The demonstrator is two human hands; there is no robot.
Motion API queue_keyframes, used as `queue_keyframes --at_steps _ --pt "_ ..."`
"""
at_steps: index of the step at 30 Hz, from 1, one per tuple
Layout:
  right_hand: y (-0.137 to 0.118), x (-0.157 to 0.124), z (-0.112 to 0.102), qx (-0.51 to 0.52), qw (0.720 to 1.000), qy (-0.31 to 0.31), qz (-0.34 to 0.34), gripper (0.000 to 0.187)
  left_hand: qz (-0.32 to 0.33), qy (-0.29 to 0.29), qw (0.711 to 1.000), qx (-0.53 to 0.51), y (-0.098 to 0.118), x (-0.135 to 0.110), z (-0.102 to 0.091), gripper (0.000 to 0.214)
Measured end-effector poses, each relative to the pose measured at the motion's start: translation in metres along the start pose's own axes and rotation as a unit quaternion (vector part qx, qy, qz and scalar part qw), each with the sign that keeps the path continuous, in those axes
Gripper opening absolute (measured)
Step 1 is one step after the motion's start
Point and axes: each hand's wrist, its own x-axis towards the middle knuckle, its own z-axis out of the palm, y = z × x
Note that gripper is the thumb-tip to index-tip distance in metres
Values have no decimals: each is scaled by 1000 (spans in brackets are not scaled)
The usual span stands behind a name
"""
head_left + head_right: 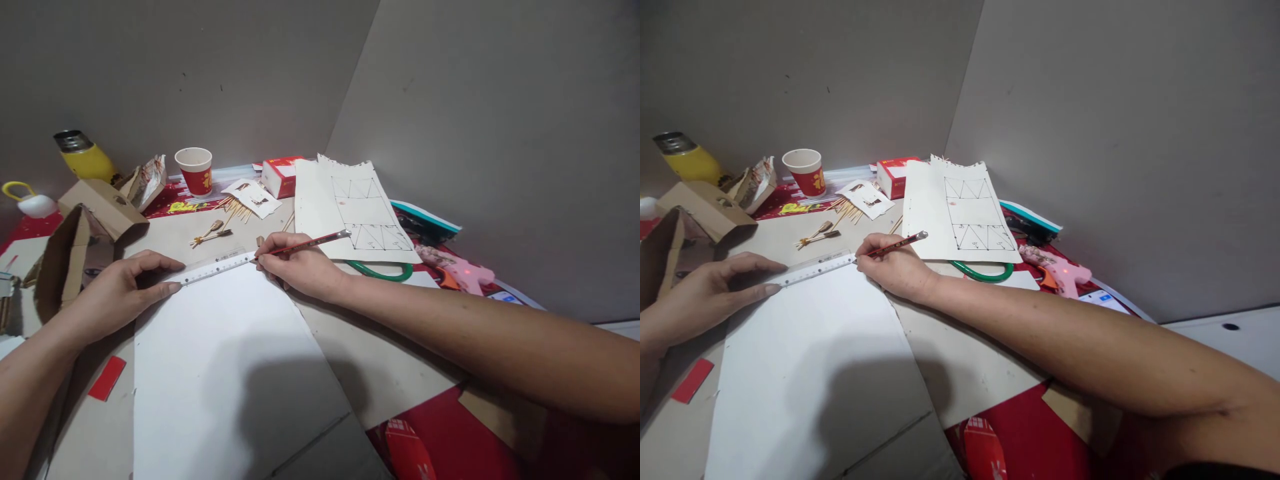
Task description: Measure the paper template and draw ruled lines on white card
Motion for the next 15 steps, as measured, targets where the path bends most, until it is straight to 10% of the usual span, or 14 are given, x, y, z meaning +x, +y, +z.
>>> queue_keyframes --at_steps 15 --pt "1 0 2 -18 1000 2 -17 7 -1 -4 1000 9 -4 0 0 43"
